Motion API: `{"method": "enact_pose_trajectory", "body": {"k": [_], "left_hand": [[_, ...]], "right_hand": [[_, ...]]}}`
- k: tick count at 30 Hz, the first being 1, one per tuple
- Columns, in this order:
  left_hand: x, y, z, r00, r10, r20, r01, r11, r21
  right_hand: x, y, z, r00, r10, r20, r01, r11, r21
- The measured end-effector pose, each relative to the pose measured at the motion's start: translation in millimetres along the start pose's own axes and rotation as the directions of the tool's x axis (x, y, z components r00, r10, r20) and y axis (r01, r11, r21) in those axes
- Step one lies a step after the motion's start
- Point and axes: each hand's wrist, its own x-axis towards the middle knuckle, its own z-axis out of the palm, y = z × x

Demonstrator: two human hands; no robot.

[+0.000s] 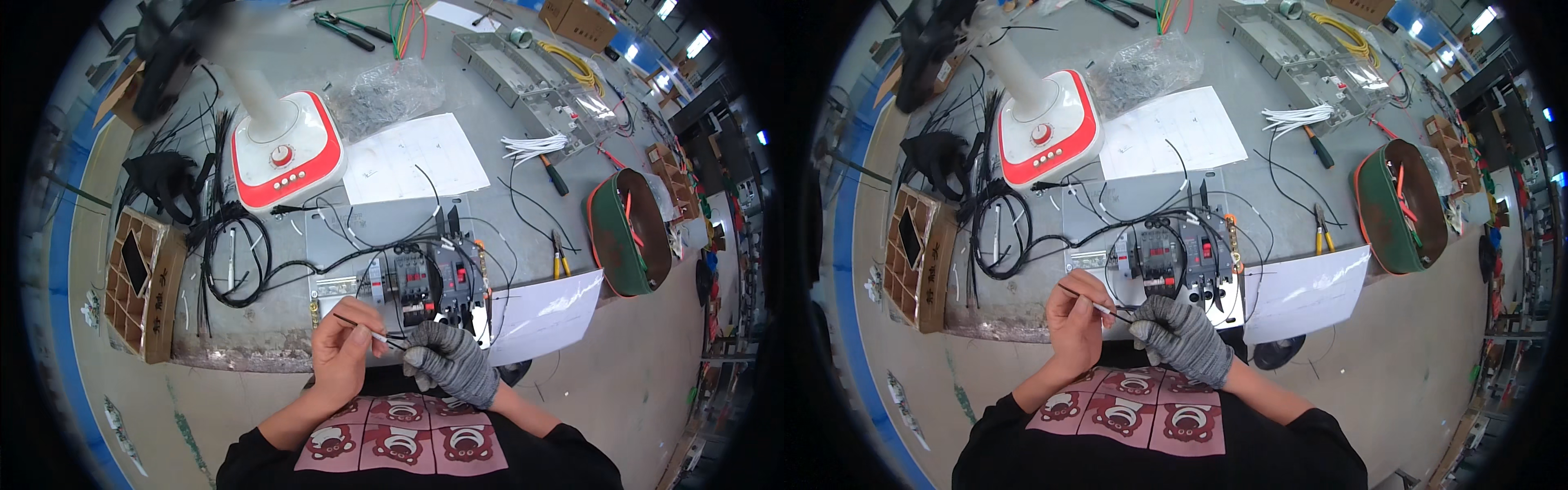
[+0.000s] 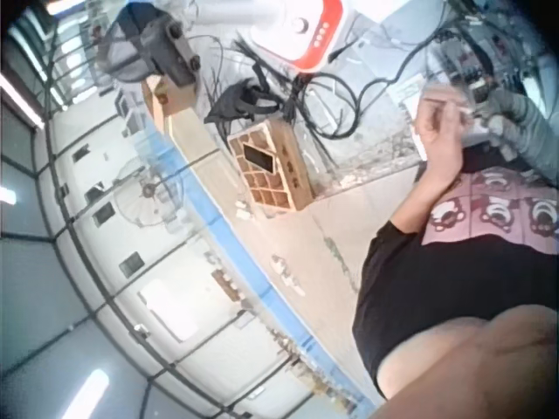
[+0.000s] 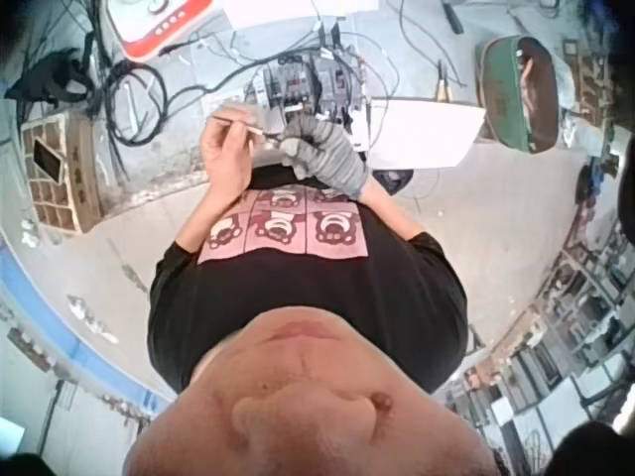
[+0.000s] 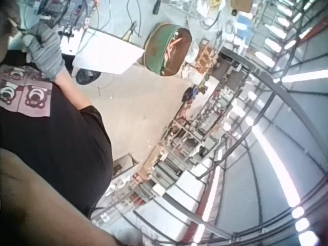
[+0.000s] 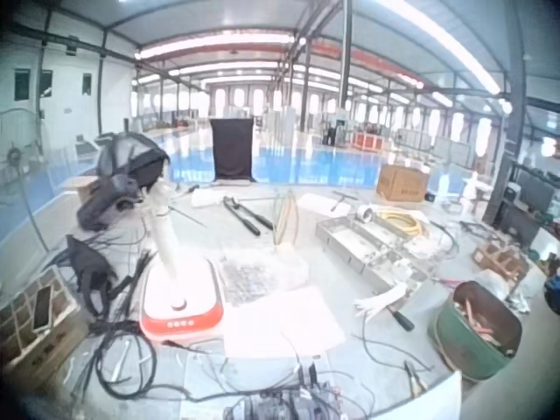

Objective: The person strips insulation from black wires and connects them to terminals on a control box. They repeatedly reference a schematic diagram on the table while organizing and securing the wires.

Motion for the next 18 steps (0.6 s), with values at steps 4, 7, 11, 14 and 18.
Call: {"method": "enact_pose_trajectory", "body": {"k": [4,7,11,14,18], "left_hand": [[-53,-6,-1,0.999,-0.009,-0.031,0.010,0.999,0.039],[-96,17,0,0.997,-0.015,0.080,0.006,0.995,0.103],[-131,35,-2,0.977,0.016,0.213,-0.059,0.978,0.198],[-155,33,-3,0.972,0.098,0.215,-0.130,0.981,0.142],[-151,32,4,0.983,0.055,0.175,-0.082,0.984,0.156]], "right_hand": [[-25,40,24,0.987,-0.151,-0.062,0.153,0.988,0.017],[-62,55,47,0.941,-0.335,-0.054,0.328,0.938,-0.115],[-91,65,73,0.913,-0.406,-0.035,0.400,0.909,-0.115],[-110,74,78,0.905,-0.423,-0.035,0.408,0.889,-0.206],[-118,80,75,0.873,-0.474,-0.115,0.436,0.864,-0.253]]}}
